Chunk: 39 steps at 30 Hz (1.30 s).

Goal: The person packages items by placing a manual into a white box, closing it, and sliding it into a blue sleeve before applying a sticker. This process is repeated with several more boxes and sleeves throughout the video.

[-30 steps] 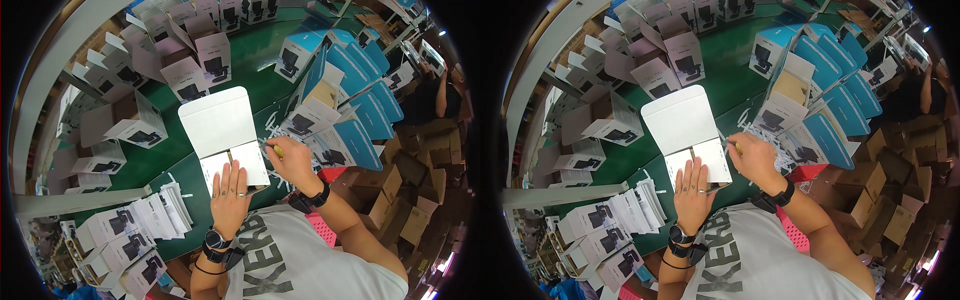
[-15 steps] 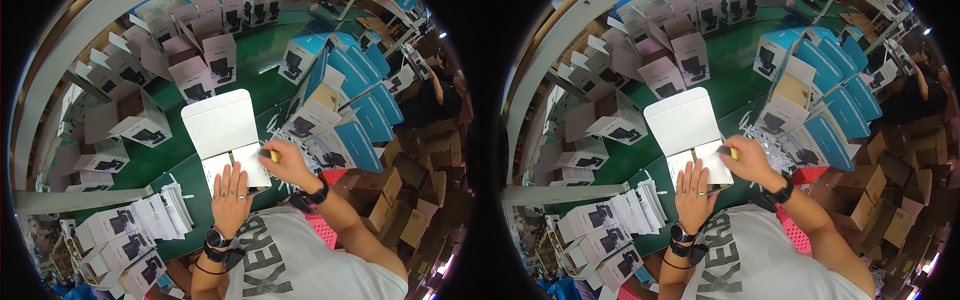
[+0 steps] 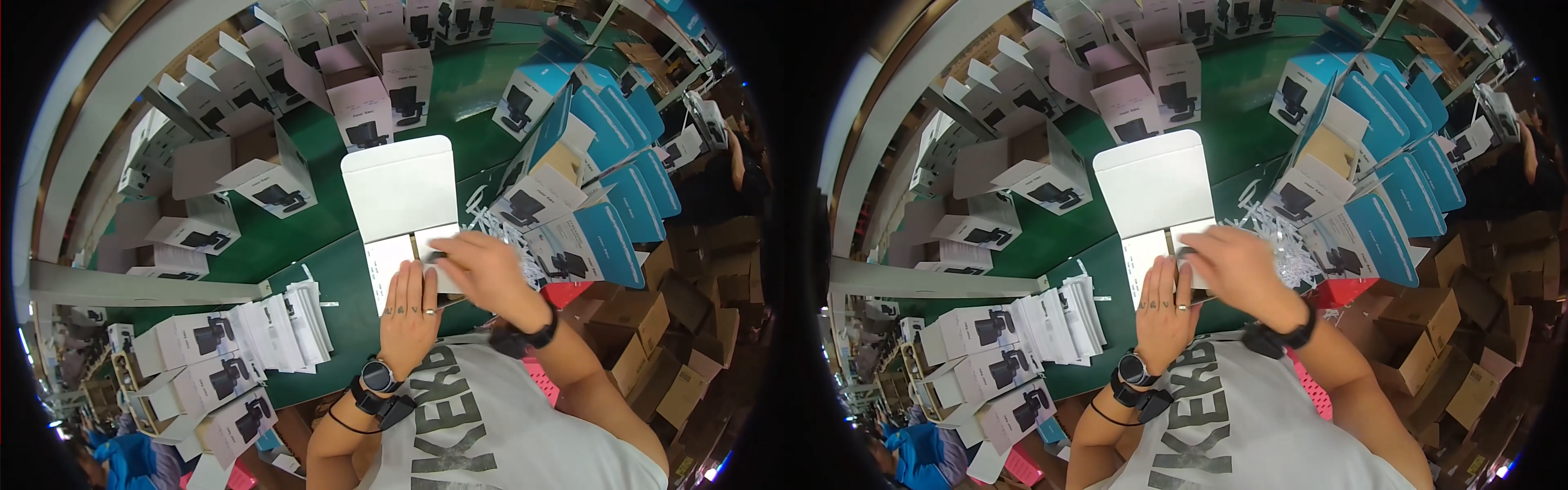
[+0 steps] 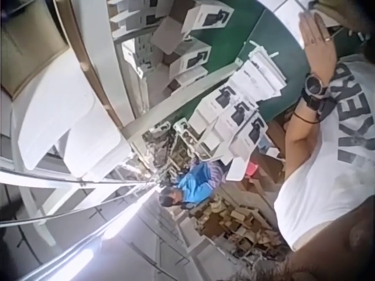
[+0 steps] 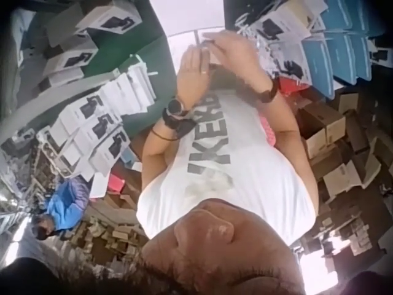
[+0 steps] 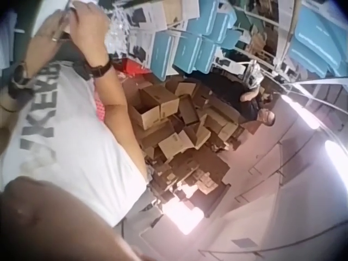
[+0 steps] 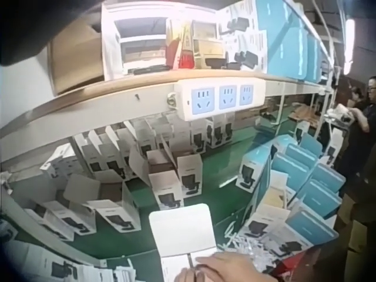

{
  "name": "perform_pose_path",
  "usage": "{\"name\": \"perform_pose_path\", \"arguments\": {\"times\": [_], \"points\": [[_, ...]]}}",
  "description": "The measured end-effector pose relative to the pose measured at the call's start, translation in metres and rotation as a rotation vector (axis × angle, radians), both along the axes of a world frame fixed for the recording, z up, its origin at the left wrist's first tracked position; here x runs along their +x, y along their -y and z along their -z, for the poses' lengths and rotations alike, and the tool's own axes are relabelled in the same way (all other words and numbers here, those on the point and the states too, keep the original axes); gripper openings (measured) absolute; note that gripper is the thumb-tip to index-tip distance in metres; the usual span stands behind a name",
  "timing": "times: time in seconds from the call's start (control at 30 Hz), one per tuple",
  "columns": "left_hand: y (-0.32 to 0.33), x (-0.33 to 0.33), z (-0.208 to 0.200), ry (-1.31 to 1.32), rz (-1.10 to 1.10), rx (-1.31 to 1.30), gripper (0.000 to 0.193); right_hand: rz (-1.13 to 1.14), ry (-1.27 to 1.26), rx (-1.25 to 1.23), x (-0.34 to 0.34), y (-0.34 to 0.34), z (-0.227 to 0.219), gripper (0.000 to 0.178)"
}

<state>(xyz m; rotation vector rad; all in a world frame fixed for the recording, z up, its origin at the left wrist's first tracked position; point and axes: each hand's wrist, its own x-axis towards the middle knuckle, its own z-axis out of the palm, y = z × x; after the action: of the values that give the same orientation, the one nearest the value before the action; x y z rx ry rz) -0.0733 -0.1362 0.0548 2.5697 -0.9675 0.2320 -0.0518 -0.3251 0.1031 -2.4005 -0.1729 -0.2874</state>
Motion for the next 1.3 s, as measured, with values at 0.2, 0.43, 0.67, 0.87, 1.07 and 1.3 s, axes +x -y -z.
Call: {"name": "perform_pose_path", "arguments": {"times": [0.2, 0.43, 0.67, 0.87, 1.07, 1.3], "points": [[-0.038, 0.007, 0.038, 0.161, 0.118, -0.179, 0.044, -0.039, 0.114, -0.107, 0.050, -0.078, 0.025, 0.015], [-0.053, 0.007, 0.043, 0.179, 0.107, -0.194, 0.033, 0.017, 0.079, -0.085, 0.048, -0.103, 0.027, 0.012], [-0.059, 0.009, 0.044, 0.198, 0.151, -0.226, 0.037, -0.054, 0.012, 0.008, 0.047, -0.109, 0.025, 0.015], [-0.066, 0.007, 0.044, 0.111, 0.155, -0.142, 0.041, -0.092, -0.048, -0.046, 0.061, -0.116, 0.025, 0.020], [-0.061, 0.013, 0.023, 0.123, 0.102, -0.178, 0.045, 0.239, 0.006, -0.025, 0.038, -0.041, -0.012, 0.022], [-0.066, 0.013, 0.003, 0.054, 0.152, -0.076, 0.064, 0.115, -0.126, 0.250, 0.075, -0.002, -0.004, 0.043]]}}
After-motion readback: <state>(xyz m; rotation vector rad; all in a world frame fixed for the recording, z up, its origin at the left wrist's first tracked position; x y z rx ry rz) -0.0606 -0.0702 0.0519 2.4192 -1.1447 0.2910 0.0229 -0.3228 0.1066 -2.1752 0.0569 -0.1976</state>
